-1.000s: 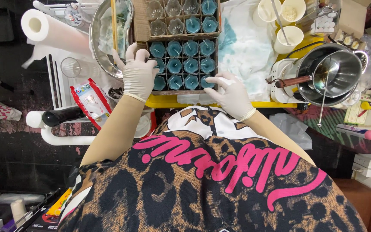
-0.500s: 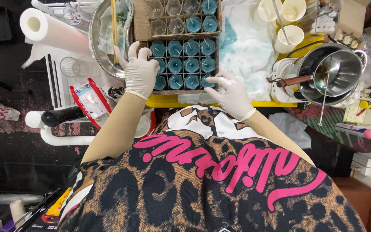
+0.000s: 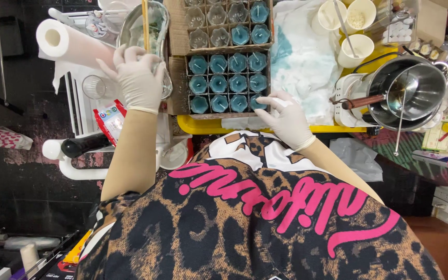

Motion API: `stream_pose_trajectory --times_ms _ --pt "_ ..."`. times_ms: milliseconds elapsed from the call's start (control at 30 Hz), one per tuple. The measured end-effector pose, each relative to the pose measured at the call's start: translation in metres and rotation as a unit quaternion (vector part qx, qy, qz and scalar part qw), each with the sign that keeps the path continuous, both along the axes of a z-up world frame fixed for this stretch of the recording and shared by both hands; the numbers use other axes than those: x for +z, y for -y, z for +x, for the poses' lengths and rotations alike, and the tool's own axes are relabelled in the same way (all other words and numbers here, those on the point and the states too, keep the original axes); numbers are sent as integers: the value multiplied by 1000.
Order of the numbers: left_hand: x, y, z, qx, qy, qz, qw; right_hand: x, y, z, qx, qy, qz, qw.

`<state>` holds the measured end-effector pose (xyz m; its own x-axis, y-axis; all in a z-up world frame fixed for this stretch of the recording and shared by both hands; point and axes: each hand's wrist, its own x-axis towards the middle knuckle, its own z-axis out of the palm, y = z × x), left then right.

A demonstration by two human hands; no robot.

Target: The person is threading candle wicks through metal tabs and placing them into small glass jars for candle production.

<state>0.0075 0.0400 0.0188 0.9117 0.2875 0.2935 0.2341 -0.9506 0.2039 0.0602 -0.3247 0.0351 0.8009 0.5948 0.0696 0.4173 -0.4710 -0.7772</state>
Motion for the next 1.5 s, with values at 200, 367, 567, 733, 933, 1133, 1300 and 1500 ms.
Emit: stream_pose_trajectory --times_ms 200,367,567,733,933,1133,1300,1500 --pt "-48 -34 20 80 15 -19 996 1 -4 -2 -16 -29 -21 999" --pt "-73 -45 33 118 -20 -25 993 2 -4 -4 -19 -29 -17 999" --pt "-83 -53 45 134 -49 -11 990 2 -8 -4 -22 -38 -38 998" --pt "-98 -63 51 154 -4 -1 988 0 -10 -3 -10 -20 -38 999" --pt "-105 -76 45 166 -10 -87 982 -1 -14 0 -20 -27 -47 998" --pt "-91 -74 46 161 -5 -132 978 1 -17 3 -20 -61 -52 997" --pt "-87 -77 57 76 25 -14 997 -4 -15 4 -25 -50 -29 998" --pt "-111 -93 93 -2 -35 39 999 -2 -14 4 -31 -55 -30 998"
